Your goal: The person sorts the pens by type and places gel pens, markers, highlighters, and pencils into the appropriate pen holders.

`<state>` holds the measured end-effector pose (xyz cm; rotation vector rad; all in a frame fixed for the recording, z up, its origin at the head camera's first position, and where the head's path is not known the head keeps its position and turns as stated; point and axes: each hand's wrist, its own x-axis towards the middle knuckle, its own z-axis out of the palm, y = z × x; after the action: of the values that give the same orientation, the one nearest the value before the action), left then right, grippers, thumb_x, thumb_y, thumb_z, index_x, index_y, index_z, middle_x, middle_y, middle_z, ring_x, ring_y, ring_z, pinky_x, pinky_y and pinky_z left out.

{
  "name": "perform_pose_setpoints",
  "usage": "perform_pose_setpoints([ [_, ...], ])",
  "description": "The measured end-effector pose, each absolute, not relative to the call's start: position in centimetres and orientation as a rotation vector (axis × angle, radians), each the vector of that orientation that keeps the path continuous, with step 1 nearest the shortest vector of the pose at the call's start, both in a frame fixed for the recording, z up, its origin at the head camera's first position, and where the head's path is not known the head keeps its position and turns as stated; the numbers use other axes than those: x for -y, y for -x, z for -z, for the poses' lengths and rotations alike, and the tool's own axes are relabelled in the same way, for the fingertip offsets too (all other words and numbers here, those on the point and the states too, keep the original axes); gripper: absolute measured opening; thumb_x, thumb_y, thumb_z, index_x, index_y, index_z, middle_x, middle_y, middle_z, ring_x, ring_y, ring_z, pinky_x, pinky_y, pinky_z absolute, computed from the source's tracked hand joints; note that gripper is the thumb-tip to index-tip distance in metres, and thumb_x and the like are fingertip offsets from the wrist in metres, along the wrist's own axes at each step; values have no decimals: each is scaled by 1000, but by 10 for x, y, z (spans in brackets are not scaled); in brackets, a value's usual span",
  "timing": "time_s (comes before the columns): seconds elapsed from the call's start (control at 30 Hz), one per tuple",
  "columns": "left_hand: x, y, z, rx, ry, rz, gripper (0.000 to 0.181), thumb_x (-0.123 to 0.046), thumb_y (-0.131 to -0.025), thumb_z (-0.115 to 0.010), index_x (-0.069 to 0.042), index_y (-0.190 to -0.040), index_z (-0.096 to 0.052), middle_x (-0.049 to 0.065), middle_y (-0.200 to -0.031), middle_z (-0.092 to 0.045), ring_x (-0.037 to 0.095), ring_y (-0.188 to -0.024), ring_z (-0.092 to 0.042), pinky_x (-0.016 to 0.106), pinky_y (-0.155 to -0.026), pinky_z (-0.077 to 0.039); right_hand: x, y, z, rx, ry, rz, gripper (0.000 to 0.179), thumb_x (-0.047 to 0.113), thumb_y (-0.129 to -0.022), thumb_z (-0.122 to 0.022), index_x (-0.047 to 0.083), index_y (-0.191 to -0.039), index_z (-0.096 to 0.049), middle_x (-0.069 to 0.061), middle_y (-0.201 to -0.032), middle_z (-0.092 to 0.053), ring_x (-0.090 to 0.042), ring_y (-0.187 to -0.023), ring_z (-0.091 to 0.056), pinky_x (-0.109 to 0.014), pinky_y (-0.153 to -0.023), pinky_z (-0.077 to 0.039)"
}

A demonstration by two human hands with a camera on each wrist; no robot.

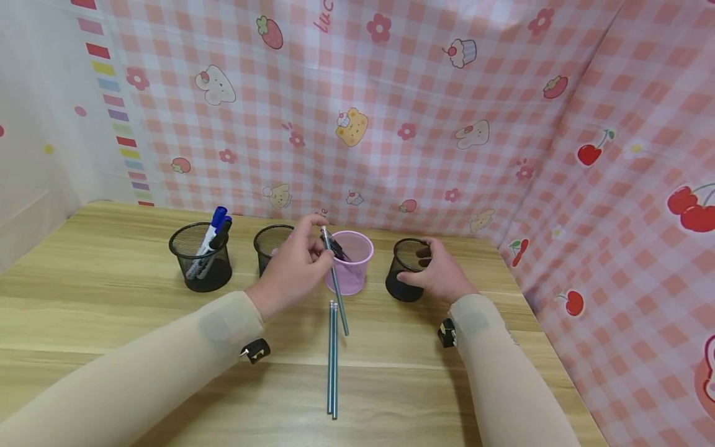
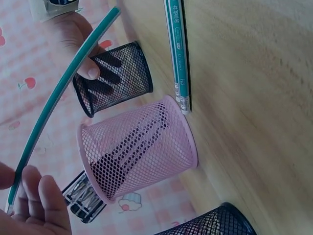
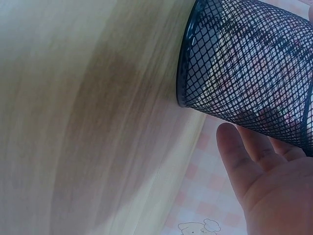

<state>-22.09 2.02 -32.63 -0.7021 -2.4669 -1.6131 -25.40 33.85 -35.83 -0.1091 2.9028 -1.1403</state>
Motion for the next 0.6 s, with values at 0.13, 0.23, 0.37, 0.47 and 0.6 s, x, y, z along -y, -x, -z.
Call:
perform_pose_setpoints([
  [0.13,-22,224,327,2367,665,1676,50,-9,-101,-56,-13,-148,-38,6,-94,-66,17,-77,-58,29,-66,-51,-339,254,358,-2903,108,1143,99,33,-86,-89,2,-159,-31,-25,-150,-53,-42,-143,-49,-58,-116,-43],
  [0.23,-24,226,327,2299,618,1713,49,-9,-101,-56,-14,-146,-37,6,-95,-67,17,-76,-61,29,-66,-53,-339,254,359,-2906,112,1146,98,32,-86,-89,2,-159,-31,-25,-150,-53,-43,-142,-50,-58,-117,-43],
  [0.37,-28,227,328,2204,538,1736,47,-10,-101,-56,-13,-144,-37,8,-99,-67,16,-71,-60,28,-64,-52,-337,254,359,-2902,113,1157,98,32,-86,-88,2,-159,-31,-26,-150,-53,-43,-142,-50,-58,-116,-43],
  [0.47,-32,228,328,2139,471,1740,46,-12,-102,-56,-13,-143,-37,8,-103,-66,14,-63,-55,27,-57,-48,-337,253,358,-2898,108,1160,98,33,-86,-88,2,-159,-31,-26,-151,-52,-42,-142,-50,-58,-117,-43],
  [0.6,-36,228,326,2084,407,1755,45,-15,-104,-56,-15,-144,-35,7,-103,-66,12,-54,-51,27,-51,-43,-337,252,358,-2909,114,1159,98,32,-86,-88,2,-159,-31,-26,-150,-53,-42,-142,-51,-58,-117,-44],
])
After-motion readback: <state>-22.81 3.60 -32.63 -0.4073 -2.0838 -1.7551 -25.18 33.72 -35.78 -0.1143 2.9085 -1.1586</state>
